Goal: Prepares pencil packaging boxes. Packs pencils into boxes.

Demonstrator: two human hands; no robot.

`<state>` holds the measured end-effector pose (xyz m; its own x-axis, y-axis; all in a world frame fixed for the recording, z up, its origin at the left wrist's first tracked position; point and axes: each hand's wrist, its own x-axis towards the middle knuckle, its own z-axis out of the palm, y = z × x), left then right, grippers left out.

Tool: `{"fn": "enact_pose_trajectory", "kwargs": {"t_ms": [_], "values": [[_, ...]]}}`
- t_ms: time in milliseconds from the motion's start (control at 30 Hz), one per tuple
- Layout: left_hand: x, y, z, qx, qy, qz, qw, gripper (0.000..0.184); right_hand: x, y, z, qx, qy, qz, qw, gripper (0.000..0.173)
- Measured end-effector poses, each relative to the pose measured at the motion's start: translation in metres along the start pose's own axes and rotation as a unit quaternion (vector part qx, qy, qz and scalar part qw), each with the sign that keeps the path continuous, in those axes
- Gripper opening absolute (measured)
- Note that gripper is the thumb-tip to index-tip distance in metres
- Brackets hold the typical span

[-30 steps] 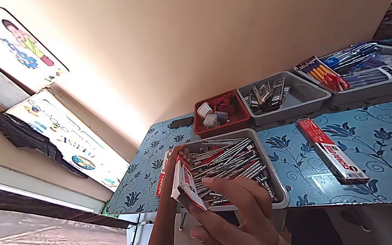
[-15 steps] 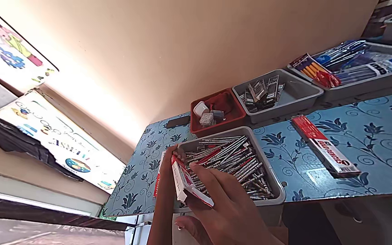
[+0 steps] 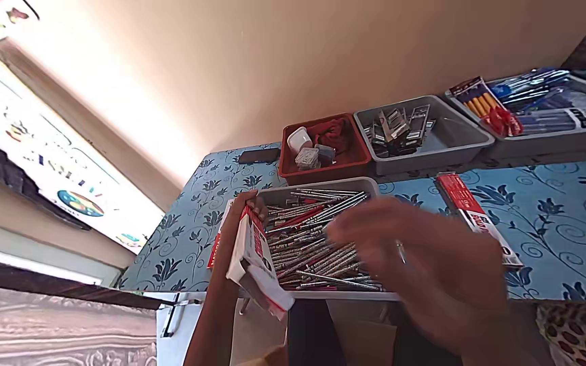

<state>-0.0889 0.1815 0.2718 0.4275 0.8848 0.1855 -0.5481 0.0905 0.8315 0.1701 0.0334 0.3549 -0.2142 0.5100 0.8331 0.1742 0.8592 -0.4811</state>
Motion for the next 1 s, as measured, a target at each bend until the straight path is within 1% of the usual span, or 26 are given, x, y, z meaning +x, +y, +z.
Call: {"fn": "enact_pose_trajectory", "kwargs": {"t_ms": [33, 67, 133, 167, 233, 300, 333, 367, 433, 467, 533, 567, 667, 733, 800, 833, 900, 1000], "values": [[0.0, -0.002, -0.005, -0.015, -0.007, 0.0, 1.0, 0.044, 0.01, 0.02, -0.007, -0.059, -0.016, 0.026, 0.998, 0.023], [0.0, -0.002, -0.007, -0.018, -0.012, -0.002, 1.0, 0.041, 0.018, 0.044, -0.012, -0.122, -0.062, 0.065, 0.988, 0.02], [-0.003, -0.001, -0.002, -0.017, 0.006, 0.002, 1.0, 0.041, 0.029, 0.097, -0.011, -0.186, -0.182, 0.136, 0.956, 0.019], [-0.006, -0.002, 0.003, -0.014, 0.024, 0.003, 1.0, 0.04, 0.031, 0.125, -0.006, -0.206, -0.232, 0.148, 0.939, 0.02], [-0.005, -0.002, 0.008, -0.024, 0.067, -0.002, 0.997, 0.039, 0.032, 0.171, 0.006, -0.25, -0.345, 0.146, 0.893, 0.019], [0.001, -0.003, 0.008, -0.032, 0.094, -0.011, 0.995, 0.042, 0.035, 0.198, 0.014, -0.281, -0.448, 0.174, 0.831, 0.02], [0.004, -0.002, 0.011, -0.02, 0.109, -0.019, 0.994, 0.046, 0.035, 0.205, 0.017, -0.287, -0.474, 0.182, 0.812, 0.022], [0.004, -0.001, 0.014, -0.008, 0.123, -0.024, 0.992, 0.048, 0.035, 0.21, 0.018, -0.29, -0.488, 0.181, 0.803, 0.022], [0.003, -0.002, 0.018, -0.007, 0.139, -0.023, 0.99, 0.047, 0.034, 0.212, 0.017, -0.287, -0.492, 0.164, 0.805, 0.02], [0.003, -0.002, 0.017, -0.017, 0.136, -0.019, 0.99, 0.044, 0.032, 0.213, 0.016, -0.282, -0.482, 0.147, 0.817, 0.018], [0.003, -0.002, 0.013, -0.023, 0.109, -0.024, 0.993, 0.044, 0.026, 0.217, 0.014, -0.263, -0.449, 0.115, 0.846, 0.017], [0.004, -0.003, 0.011, -0.025, 0.102, -0.024, 0.994, 0.043, 0.025, 0.217, 0.012, -0.256, -0.446, 0.117, 0.85, 0.017], [0.005, -0.002, 0.014, -0.025, 0.123, -0.019, 0.992, 0.041, 0.029, 0.216, 0.011, -0.245, -0.47, 0.147, 0.835, 0.02], [0.006, -0.001, 0.015, -0.023, 0.147, -0.021, 0.989, 0.042, 0.032, 0.216, 0.013, -0.251, -0.483, 0.145, 0.826, 0.021], [0.006, -0.002, 0.014, -0.024, 0.146, -0.013, 0.989, 0.04, 0.033, 0.215, 0.013, -0.243, -0.492, 0.145, 0.823, 0.021], [0.006, -0.002, 0.014, -0.025, 0.146, -0.009, 0.989, 0.04, 0.035, 0.214, 0.013, -0.238, -0.501, 0.16, 0.817, 0.023], [0.007, 0.0, 0.017, -0.024, 0.151, -0.014, 0.988, 0.043, 0.039, 0.209, 0.013, -0.241, -0.522, 0.198, 0.794, 0.026], [0.004, 0.003, 0.021, -0.019, 0.159, -0.023, 0.987, 0.039, 0.043, 0.206, 0.016, -0.262, -0.548, 0.223, 0.763, 0.026]]}}
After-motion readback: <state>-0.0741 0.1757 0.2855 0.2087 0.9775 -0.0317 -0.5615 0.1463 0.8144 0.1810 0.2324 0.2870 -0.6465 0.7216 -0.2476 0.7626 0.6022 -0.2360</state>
